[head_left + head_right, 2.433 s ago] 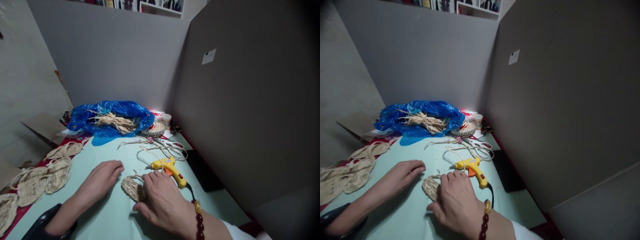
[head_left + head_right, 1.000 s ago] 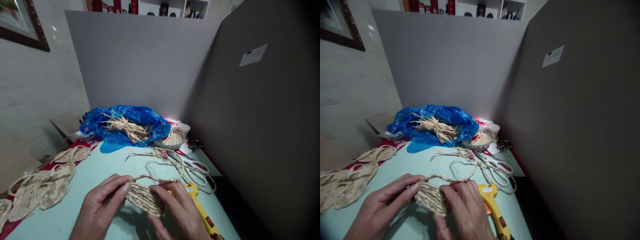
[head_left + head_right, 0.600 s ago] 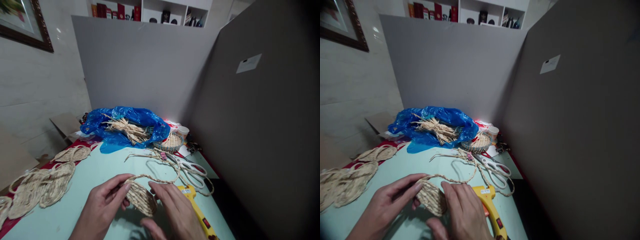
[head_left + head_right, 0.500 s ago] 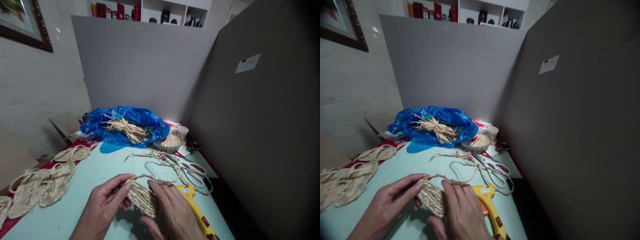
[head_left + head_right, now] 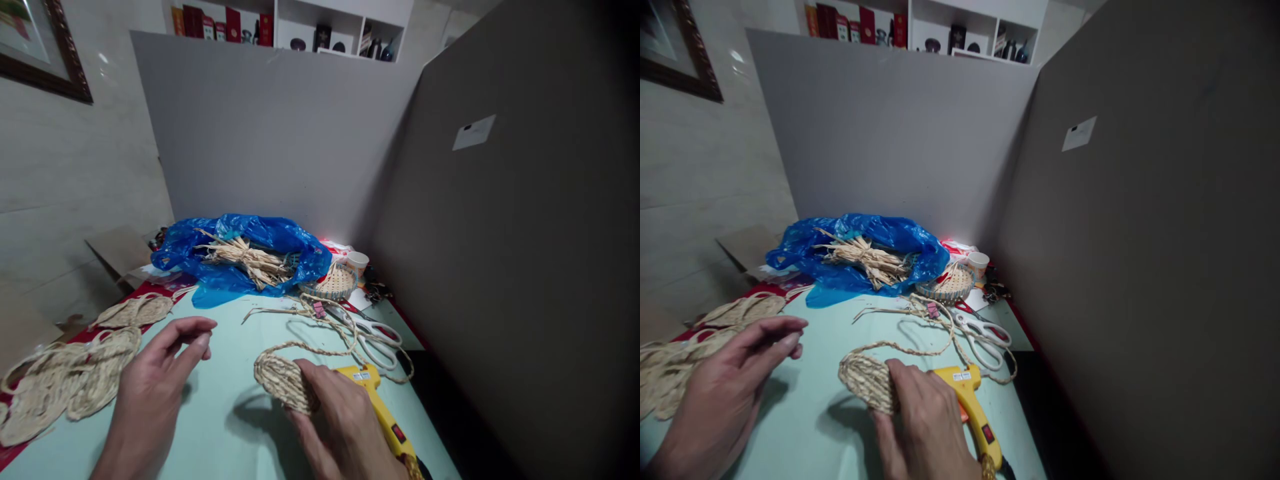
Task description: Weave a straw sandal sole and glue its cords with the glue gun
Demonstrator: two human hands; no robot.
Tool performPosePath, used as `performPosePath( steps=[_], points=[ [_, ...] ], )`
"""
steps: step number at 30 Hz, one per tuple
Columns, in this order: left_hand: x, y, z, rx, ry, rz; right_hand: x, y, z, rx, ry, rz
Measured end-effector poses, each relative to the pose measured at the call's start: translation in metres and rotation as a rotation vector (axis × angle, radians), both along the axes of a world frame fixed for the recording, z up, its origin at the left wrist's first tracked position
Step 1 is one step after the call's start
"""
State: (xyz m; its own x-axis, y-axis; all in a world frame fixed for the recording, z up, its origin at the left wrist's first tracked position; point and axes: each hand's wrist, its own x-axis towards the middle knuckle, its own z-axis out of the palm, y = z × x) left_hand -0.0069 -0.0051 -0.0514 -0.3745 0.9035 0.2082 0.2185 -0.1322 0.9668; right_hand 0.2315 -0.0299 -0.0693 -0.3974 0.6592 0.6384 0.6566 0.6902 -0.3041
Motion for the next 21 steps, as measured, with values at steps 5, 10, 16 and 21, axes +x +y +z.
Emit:
performPosePath(
  steps=[5,10,16,21],
  points=[
    [0.009,-0.001,-0.007,-0.006,0.093,-0.178,-0.002,-0.002,0.002,0.091,0.053,-0.029],
    [0.022,-0.006,-0.013,-0.031,0.064,-0.304,-0.003,-0.001,0.002,0.120,0.037,-0.055],
    [0.027,-0.005,-0.017,-0.159,-0.010,-0.389,-0.002,0.000,0.002,0.131,-0.007,-0.050],
    [0.031,-0.004,-0.015,-0.154,-0.217,-0.405,0.000,0.002,-0.003,0.169,-0.031,-0.055]
  ],
)
